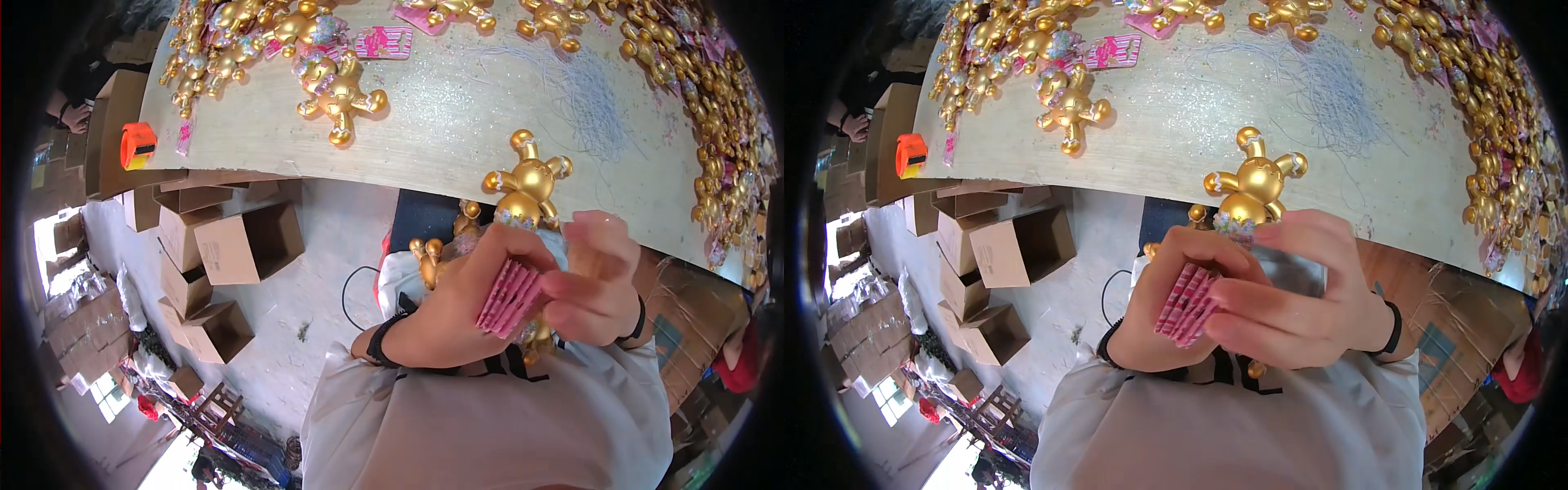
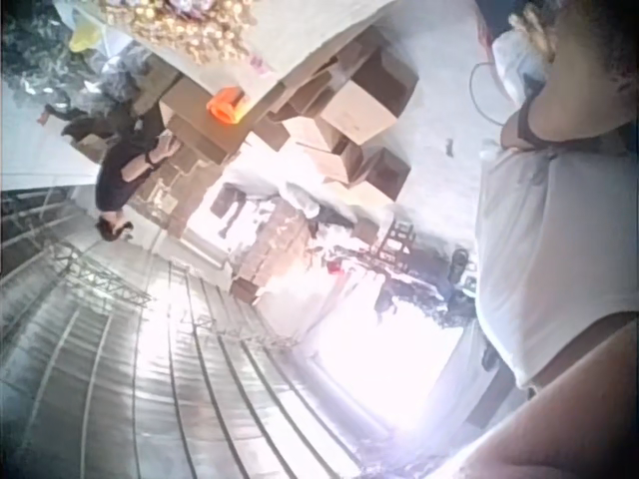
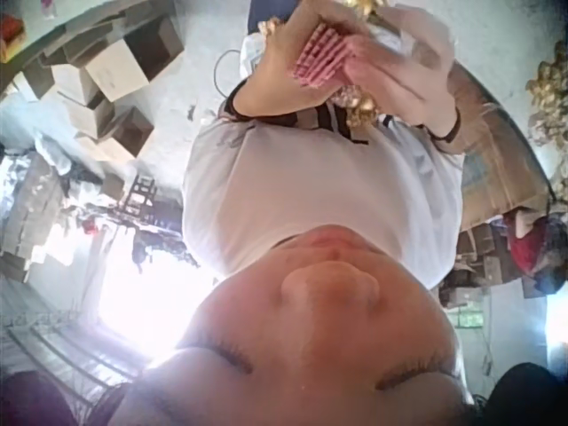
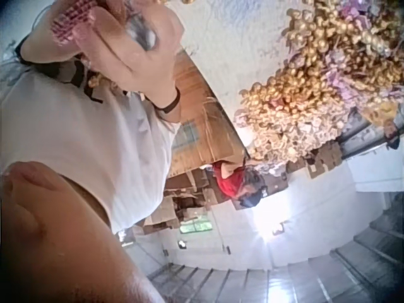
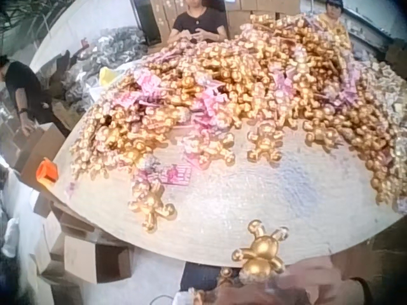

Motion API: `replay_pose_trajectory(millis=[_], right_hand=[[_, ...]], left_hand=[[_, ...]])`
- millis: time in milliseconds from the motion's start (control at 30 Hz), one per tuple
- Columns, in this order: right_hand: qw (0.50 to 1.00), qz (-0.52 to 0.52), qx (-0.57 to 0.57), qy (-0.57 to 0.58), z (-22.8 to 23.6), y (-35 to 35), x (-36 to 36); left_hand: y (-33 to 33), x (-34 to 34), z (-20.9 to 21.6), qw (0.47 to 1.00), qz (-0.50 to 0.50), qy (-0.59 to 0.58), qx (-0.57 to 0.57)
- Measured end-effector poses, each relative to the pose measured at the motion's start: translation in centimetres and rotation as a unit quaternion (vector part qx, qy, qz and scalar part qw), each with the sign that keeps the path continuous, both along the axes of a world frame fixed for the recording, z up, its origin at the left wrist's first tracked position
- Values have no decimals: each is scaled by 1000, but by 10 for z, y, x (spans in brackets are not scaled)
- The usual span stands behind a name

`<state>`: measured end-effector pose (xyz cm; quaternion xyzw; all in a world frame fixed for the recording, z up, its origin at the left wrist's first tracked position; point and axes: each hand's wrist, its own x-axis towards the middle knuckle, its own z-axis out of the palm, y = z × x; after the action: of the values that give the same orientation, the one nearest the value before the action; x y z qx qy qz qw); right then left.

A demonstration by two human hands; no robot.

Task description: Attaching small pink labels to gold-colored bear-shaped items for packaging.

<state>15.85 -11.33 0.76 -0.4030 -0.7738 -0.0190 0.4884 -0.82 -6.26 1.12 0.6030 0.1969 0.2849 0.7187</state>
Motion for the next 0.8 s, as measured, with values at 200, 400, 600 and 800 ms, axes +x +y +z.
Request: replay_pose_trajectory(millis=[200,400,600,800], right_hand=[[998,11,-26,-48,3,-2,4],[998,-4,-50,-38,9,-6,2],[998,-18,-42,-44,5,-5,1],[997,-30,-60,-33,1,-7,-4]], left_hand=[[1,4,-2,1000,8,-17,19],[3,6,-1,1000,15,-6,18],[8,5,-4,1000,6,16,-16],[10,4,-7,999,6,25,-33]])
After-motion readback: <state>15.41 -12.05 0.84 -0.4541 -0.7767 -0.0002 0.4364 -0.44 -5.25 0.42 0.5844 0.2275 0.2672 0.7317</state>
